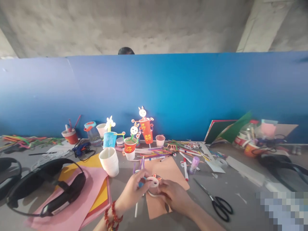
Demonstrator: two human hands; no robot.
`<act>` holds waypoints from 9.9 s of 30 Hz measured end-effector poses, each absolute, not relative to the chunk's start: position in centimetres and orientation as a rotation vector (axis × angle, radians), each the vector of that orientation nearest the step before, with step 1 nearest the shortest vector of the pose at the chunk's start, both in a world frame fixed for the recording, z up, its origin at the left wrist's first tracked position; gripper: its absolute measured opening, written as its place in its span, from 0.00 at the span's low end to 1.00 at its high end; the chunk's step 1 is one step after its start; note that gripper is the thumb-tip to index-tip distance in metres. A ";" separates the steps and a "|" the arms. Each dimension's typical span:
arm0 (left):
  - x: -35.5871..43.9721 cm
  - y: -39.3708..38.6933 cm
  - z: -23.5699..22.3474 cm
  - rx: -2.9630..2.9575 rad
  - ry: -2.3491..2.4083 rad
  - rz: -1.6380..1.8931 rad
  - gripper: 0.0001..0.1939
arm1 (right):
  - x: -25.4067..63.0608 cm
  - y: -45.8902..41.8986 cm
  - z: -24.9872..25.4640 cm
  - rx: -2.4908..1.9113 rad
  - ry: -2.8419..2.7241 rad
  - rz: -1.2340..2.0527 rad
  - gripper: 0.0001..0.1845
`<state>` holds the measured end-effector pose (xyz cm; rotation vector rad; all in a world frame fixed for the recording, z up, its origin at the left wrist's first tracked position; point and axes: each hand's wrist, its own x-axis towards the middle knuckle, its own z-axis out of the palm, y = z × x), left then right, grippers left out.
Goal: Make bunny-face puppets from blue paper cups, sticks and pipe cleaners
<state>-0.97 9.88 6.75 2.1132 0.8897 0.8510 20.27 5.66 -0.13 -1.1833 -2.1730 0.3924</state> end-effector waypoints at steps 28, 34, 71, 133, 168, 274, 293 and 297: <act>3.9 7.5 1.6 2.656 0.660 0.712 0.08 | 21.7 4.8 0.0 -1.203 -1.270 0.874 0.21; 3.6 8.0 1.5 2.654 0.560 0.710 0.08 | 21.6 4.5 0.4 -1.192 -1.295 0.920 0.20; 2.8 7.7 2.3 2.376 0.675 1.020 0.02 | 22.5 4.7 0.3 -1.066 -0.855 1.300 0.22; 3.5 8.0 1.8 2.521 0.492 0.898 0.10 | 22.8 4.1 0.0 -1.135 -1.349 0.920 0.14; 3.6 6.8 2.8 2.403 0.405 0.828 0.08 | 25.5 5.5 0.1 -1.057 -0.593 1.006 0.19; 5.1 9.0 5.1 1.159 0.837 0.980 0.15 | 21.5 6.3 3.4 -0.901 -1.480 0.640 0.08; 4.9 9.0 5.4 1.177 0.812 0.981 0.15 | 22.0 6.0 3.1 -0.921 -1.711 0.310 0.16; 4.9 8.9 5.7 1.193 0.808 0.997 0.13 | 21.8 5.8 3.3 -0.939 -1.741 0.227 0.18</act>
